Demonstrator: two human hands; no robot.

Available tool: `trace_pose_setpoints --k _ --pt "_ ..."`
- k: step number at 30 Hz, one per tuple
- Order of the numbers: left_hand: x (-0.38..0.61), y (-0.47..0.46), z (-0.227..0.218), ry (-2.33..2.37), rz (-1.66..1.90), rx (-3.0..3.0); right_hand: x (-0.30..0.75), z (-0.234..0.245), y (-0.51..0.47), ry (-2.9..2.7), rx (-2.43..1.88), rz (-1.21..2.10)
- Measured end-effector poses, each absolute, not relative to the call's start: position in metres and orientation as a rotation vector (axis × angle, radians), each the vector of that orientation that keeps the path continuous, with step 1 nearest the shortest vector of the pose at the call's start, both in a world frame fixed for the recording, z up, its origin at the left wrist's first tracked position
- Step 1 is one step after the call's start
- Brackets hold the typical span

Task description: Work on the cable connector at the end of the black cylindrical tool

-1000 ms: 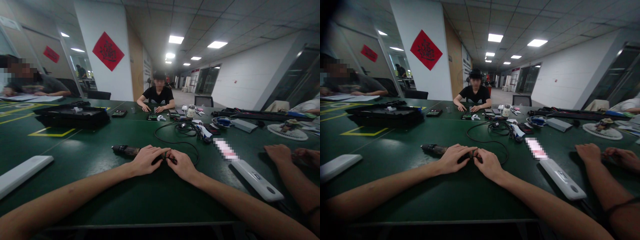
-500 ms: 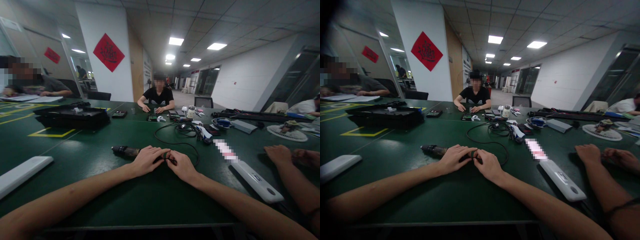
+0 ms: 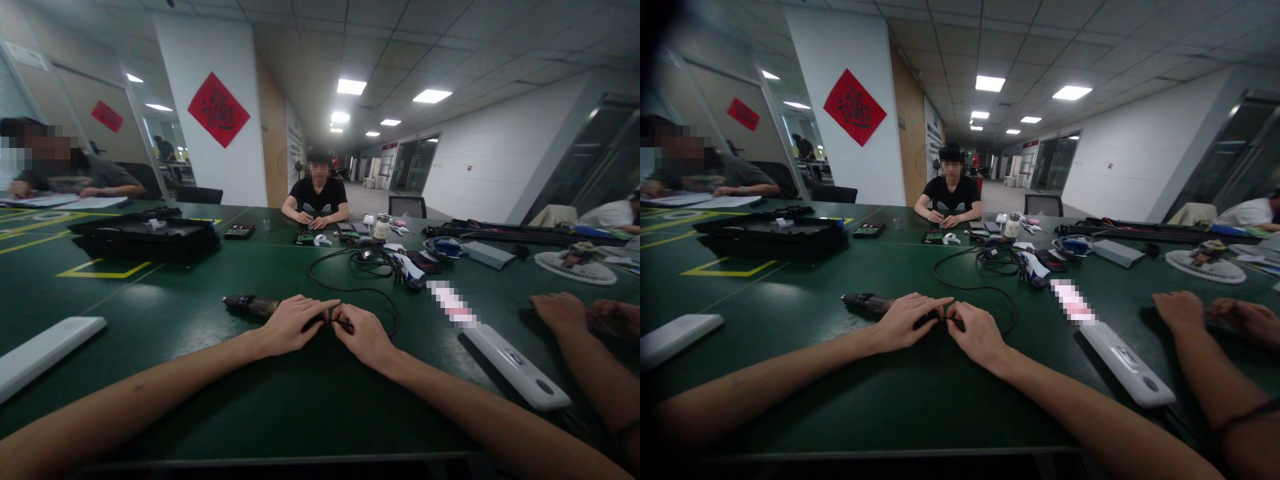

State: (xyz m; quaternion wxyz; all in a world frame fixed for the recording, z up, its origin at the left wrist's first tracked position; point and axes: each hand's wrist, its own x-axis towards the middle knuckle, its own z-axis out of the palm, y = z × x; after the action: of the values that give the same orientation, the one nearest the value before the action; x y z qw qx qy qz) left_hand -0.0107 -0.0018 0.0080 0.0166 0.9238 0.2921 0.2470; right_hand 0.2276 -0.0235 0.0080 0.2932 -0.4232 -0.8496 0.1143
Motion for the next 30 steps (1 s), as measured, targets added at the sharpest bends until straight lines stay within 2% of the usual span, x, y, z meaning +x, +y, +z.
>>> trace_pose_setpoints --k 30 --pt "-0.0061 -0.0030 0.0072 0.991 0.804 2.885 0.2260 0.0114 -0.0251 -2.271 -1.137 0.304"
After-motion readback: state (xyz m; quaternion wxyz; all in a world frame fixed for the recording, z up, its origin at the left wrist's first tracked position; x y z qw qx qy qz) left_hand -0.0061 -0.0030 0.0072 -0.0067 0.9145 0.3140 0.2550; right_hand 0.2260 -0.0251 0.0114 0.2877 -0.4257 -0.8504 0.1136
